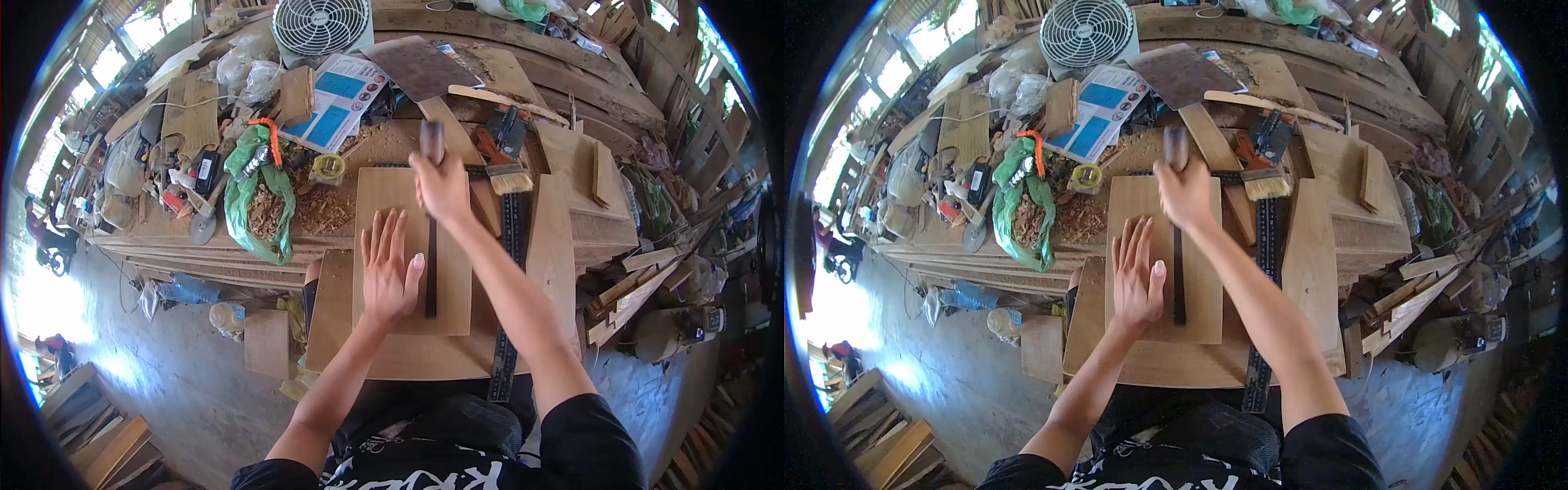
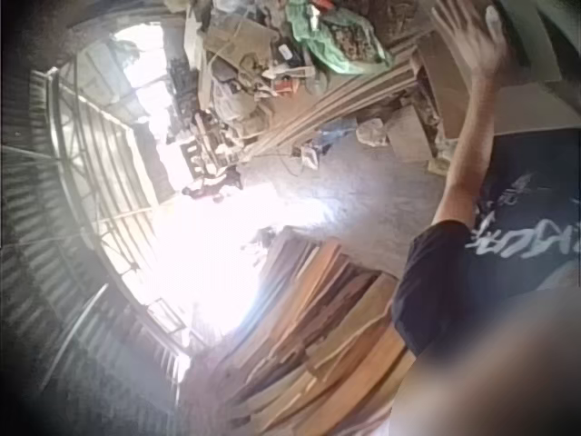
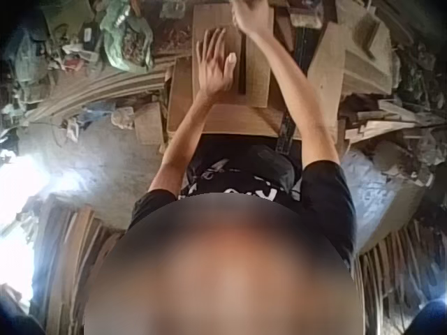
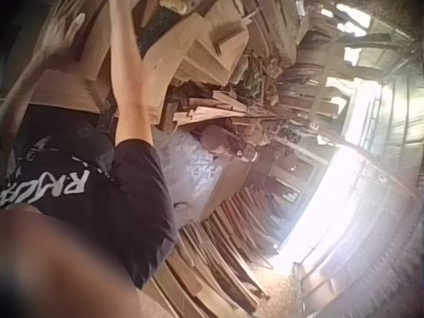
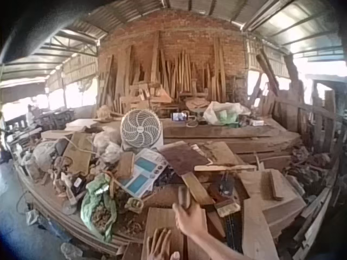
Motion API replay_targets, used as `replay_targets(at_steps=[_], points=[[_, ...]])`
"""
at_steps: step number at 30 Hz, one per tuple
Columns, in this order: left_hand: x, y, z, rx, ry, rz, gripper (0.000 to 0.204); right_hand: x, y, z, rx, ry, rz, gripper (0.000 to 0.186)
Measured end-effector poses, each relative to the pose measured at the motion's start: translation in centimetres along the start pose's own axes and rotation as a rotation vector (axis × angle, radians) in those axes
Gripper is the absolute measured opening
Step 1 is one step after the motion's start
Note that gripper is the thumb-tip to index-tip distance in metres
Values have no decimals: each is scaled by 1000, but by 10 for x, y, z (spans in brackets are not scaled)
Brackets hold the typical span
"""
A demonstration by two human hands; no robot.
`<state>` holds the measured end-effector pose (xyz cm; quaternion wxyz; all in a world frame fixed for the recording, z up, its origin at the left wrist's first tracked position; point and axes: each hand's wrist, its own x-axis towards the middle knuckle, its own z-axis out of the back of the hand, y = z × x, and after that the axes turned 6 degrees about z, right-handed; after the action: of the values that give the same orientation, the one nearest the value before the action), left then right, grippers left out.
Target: The person is measuring, cleaning, and then chiseling a wooden workpiece at a workbench.
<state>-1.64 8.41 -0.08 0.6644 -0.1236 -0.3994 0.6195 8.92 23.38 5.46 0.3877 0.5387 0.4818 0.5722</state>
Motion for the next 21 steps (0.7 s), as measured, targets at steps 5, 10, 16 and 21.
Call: replay_targets(at_steps=[5, 10, 16, 21], points=[[0, 0, 0, -7, 6, 6, 74, -14, -10, -10, -14, -2, -71, 33], [1, 1, 1, 7, 2, -3, 75, 50, 13, -10, 25, -77, 102, 39], [0, 0, 1, -11, -13, -5, 77, 64, 22, -8, 19, -92, 140, 35], [-1, 2, 1, -142, -57, 0, 78, -1, -8, -21, -92, -14, 34, 35]])
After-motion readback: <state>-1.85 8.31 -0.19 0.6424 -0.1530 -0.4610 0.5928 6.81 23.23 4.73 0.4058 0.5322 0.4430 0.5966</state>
